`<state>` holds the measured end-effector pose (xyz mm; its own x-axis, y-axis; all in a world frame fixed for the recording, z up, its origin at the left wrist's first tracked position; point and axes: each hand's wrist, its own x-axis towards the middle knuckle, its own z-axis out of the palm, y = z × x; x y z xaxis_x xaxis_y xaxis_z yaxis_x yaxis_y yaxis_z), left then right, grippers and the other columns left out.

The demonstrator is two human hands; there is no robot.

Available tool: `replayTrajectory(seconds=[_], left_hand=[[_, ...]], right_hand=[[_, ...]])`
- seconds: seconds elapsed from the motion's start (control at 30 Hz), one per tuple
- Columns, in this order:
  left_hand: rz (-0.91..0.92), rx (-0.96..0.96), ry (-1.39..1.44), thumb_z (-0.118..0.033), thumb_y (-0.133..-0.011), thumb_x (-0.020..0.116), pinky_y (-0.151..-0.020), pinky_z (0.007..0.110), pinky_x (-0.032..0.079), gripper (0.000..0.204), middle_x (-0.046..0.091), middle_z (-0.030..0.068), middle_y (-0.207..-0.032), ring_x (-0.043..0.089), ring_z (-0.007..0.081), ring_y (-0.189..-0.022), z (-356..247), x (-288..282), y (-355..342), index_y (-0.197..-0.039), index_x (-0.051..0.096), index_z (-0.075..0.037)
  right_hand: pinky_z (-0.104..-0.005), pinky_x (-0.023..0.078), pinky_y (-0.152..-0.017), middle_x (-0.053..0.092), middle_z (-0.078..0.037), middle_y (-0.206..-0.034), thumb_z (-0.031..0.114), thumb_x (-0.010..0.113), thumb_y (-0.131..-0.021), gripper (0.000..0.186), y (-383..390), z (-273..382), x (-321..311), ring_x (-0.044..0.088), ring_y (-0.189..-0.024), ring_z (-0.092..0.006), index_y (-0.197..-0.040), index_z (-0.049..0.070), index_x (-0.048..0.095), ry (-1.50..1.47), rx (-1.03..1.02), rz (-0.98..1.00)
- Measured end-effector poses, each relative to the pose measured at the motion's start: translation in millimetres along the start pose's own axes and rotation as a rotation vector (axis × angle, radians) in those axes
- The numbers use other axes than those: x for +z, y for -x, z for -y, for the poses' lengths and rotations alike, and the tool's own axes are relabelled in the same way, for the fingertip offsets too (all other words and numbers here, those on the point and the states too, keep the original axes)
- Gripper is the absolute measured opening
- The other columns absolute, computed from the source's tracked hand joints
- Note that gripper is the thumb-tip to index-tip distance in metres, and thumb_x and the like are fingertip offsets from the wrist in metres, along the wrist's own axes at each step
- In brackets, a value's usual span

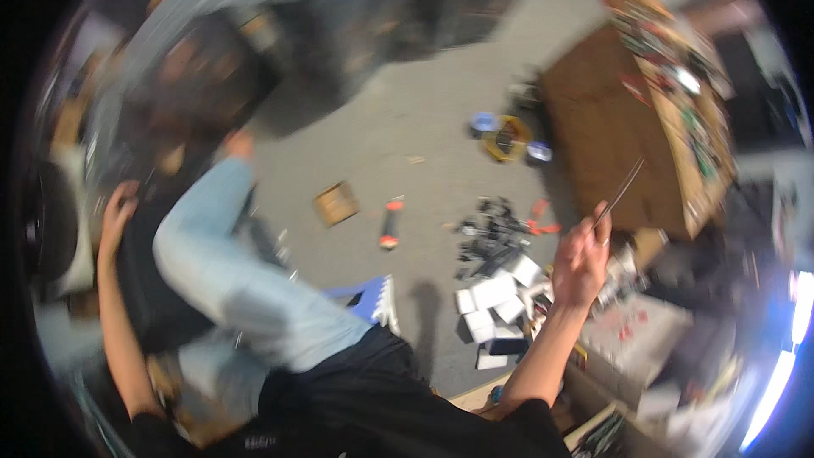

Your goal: The person holds a black speaker enclosure and uses a small metal tool to pry at a seam or edge. They repeatedly insert the tool into the gap and apply pressure to separate the parts.

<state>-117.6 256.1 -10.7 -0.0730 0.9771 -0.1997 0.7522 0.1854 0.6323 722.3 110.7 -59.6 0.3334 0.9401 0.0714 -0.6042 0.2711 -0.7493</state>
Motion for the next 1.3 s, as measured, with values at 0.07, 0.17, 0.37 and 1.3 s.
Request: replayTrajectory(seconds=[0.07,0.17,0.37,1.3], left_hand=[[0.063,0.109,-0.055,-0.025,-0.094,0.063,-0.100,0.030,0.043,0.040,0.064,0.0040,-0.124,0.057,0.0163,-0.113,-13,3,-5,-0.128,0.064,-0.003],[0.047,-0.130,-0.200,-0.028,-0.094,0.061,-0.112,0.035,0.039,0.054,0.058,0.0111,-0.142,0.054,0.0221,-0.129,-34,4,5,-0.143,0.051,-0.008],[-0.107,-0.282,-0.301,-0.025,-0.091,0.070,-0.077,0.034,0.048,0.035,0.069,0.0093,-0.093,0.063,0.0162,-0.086,-27,7,32,-0.122,0.067,-0.010],[-0.309,-0.104,0.116,-0.018,-0.092,0.070,-0.092,0.032,0.050,0.027,0.070,0.0091,-0.105,0.064,0.0178,-0.101,58,-82,170,-0.111,0.066,-0.001]], right_hand=[[-0.0215,0.050,-0.065,0.065,-0.010,-0.130,0.002,0.074,-0.090,0.058,35,-77,70,0.060,-0.077,-0.0110,-0.145,0.006,0.055,-0.203,0.320,0.035],[-0.0280,0.051,-0.058,0.059,-0.014,-0.095,0.004,0.069,-0.090,0.023,71,-140,180,0.061,-0.070,-0.0196,-0.110,0.001,0.057,-0.389,0.737,0.296],[-0.0319,0.048,-0.075,0.054,-0.009,-0.085,-0.003,0.057,-0.095,0.021,93,-192,312,0.057,-0.077,-0.0165,-0.114,0.000,0.052,-0.075,0.993,1.002],[-0.0435,0.051,-0.086,0.069,-0.017,-0.097,0.008,0.049,-0.105,0.015,204,-541,455,0.067,-0.090,-0.0336,-0.117,0.002,0.054,0.957,0.039,0.584]])
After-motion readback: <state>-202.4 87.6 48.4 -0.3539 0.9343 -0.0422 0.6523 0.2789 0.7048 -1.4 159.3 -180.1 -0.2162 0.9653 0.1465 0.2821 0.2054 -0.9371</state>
